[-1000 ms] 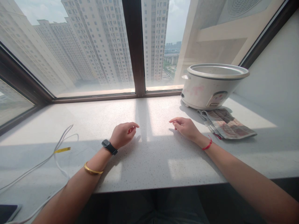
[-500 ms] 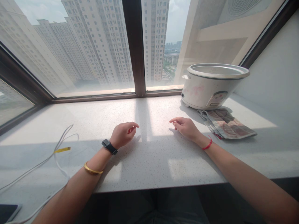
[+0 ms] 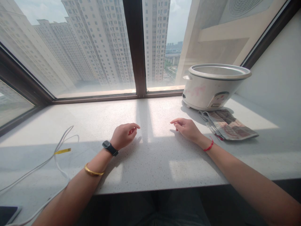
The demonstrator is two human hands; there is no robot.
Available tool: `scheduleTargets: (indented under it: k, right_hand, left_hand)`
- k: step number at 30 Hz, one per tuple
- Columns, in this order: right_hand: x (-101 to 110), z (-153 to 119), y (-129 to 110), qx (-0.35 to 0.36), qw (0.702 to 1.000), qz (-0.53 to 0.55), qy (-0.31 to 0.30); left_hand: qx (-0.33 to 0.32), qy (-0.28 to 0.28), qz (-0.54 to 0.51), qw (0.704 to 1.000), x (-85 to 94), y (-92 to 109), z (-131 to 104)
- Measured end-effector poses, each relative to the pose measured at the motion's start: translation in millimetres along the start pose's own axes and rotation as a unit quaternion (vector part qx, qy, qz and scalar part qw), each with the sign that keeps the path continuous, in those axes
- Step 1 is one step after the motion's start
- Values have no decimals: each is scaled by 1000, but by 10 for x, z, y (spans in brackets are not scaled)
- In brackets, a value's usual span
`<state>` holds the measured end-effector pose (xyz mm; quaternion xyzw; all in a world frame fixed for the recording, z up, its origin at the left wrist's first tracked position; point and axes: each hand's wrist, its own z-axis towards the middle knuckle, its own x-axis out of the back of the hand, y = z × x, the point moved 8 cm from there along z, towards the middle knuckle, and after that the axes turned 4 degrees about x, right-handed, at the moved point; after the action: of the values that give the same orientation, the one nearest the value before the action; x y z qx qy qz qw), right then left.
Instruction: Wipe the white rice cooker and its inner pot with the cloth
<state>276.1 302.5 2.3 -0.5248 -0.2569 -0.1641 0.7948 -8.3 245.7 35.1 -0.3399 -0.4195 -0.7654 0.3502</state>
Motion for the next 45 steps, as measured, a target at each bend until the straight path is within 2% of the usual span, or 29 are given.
scheduleTargets:
  k: [45]
  right_hand:
    - [-19,-1,3,4,1000,-8,-12]
  left_hand:
    - [-5,1,2,1000,4,-1,-5]
